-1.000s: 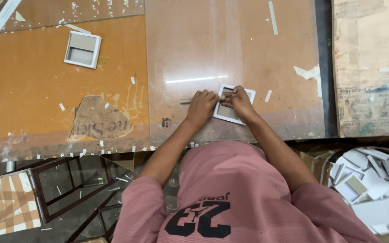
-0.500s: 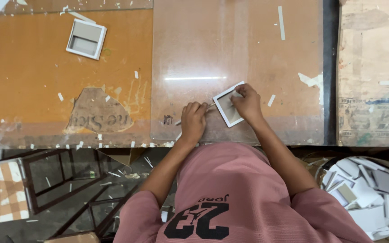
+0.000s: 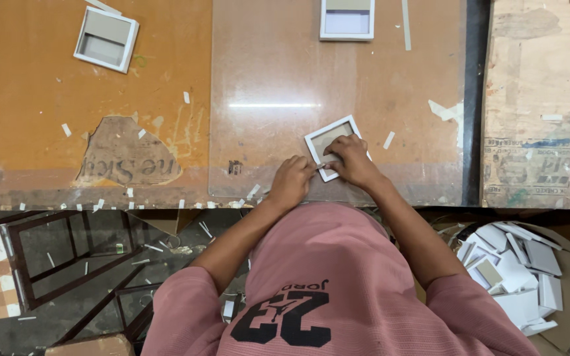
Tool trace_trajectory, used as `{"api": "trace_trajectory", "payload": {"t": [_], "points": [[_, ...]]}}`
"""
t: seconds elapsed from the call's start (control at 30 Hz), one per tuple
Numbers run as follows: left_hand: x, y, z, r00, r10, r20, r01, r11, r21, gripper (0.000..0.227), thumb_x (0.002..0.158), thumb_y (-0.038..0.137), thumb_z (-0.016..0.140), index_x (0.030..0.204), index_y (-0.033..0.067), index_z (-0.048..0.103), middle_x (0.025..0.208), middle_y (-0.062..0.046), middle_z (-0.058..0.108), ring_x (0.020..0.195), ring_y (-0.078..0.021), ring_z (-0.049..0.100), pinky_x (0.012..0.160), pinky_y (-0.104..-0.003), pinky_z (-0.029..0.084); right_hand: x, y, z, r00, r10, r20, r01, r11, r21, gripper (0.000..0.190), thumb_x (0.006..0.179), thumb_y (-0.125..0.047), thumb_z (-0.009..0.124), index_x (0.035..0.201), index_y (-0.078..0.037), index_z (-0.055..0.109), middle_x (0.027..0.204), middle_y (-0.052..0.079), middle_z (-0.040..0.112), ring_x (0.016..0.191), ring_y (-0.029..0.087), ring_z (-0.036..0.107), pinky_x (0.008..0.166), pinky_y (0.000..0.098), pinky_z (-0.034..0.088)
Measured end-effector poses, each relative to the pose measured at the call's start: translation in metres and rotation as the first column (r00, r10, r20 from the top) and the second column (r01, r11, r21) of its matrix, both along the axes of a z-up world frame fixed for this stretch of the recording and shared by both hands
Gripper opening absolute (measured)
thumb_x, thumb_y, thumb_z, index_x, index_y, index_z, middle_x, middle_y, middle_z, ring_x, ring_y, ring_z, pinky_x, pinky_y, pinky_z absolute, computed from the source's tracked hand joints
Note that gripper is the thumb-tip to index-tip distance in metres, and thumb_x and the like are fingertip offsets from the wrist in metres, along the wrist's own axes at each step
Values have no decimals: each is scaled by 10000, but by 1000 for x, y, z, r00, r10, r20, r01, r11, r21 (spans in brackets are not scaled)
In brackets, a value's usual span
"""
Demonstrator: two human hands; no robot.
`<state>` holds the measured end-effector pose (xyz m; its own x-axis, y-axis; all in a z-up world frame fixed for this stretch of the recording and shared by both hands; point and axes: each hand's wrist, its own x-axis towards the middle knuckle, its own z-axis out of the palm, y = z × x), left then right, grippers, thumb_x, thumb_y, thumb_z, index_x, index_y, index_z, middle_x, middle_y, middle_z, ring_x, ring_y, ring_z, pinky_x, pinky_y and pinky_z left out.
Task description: The person sands the edges of small white rectangular frames one at a time using a sanding block. They rotate each frame to sand all sides, then place the finished pieces aside on the table.
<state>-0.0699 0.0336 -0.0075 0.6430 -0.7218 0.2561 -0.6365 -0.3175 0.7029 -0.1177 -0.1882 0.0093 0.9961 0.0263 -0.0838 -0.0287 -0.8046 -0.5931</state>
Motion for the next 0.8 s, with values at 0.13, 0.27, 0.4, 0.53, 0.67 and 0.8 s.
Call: {"api": "trace_trajectory", "payload": {"t": [0.13, 0.27, 0.4, 0.53, 0.67, 0.8], "points": [[-4, 27, 6, 976, -172, -134, 179, 983, 49, 302, 798, -29, 607, 1012, 89, 785, 805, -102, 604, 836, -304, 602, 792, -443, 476, -2, 0, 11, 998, 61, 25, -62, 997, 36, 255, 891, -124, 669, 1120, -173, 771, 1138, 54, 663, 1141, 289, 526, 1038, 452, 334], [-1, 39, 29, 971, -49, -233, 58, 998, 32, 288, 798, -61, 587, 1018, 26, 751, 844, -157, 622, 837, -325, 617, 764, -440, 496, -4, 13, 28, 980, 177, 85, -160, 971, -177, 362, 797, -349, 782, 1038, -78, 761, 958, 139, 650, 1008, 318, 512, 919, 541, 259], [4, 37, 63, 957, 141, -255, -197, 958, -207, 236, 916, -32, 587, 1136, -22, 672, 986, -214, 655, 891, -364, 654, 772, -430, 523, -4, 24, 24, 998, 57, 20, -56, 998, -6, 360, 883, -423, 699, 899, -64, 707, 878, 108, 638, 949, 270, 563, 934, 445, 371], [16, 24, 90, 950, 253, -181, -291, 929, -228, 309, 957, 17, 618, 1262, 15, 666, 947, -183, 667, 817, -343, 670, 744, -417, 540, -9, 18, 1, 964, -178, -198, 264, 743, 615, 445, 1017, -473, 491, 1030, -63, 664, 809, 46, 626, 748, 167, 582, 678, 318, 470], [40, -3, 105, 942, 279, -188, -296, 952, -72, 359, 940, 96, 648, 1295, 87, 705, 815, -140, 663, 691, -317, 661, 648, -426, 523, -11, 17, -26, 914, -173, -367, 403, 496, 769, 579, 1095, -517, 396, 944, -13, 637, 682, 20, 572, 557, 109, 532, 488, 287, 423], [45, -16, 115, 956, 214, -203, -215, 977, 20, 404, 939, 117, 614, 1339, 123, 675, 827, -114, 671, 685, -305, 668, 632, -432, 525, -16, 23, -43, 915, -221, -338, 402, 433, 807, 559, 1089, -524, 401, 1015, -44, 679, 757, 12, 616, 633, 98, 544, 561, 269, 427]]}}
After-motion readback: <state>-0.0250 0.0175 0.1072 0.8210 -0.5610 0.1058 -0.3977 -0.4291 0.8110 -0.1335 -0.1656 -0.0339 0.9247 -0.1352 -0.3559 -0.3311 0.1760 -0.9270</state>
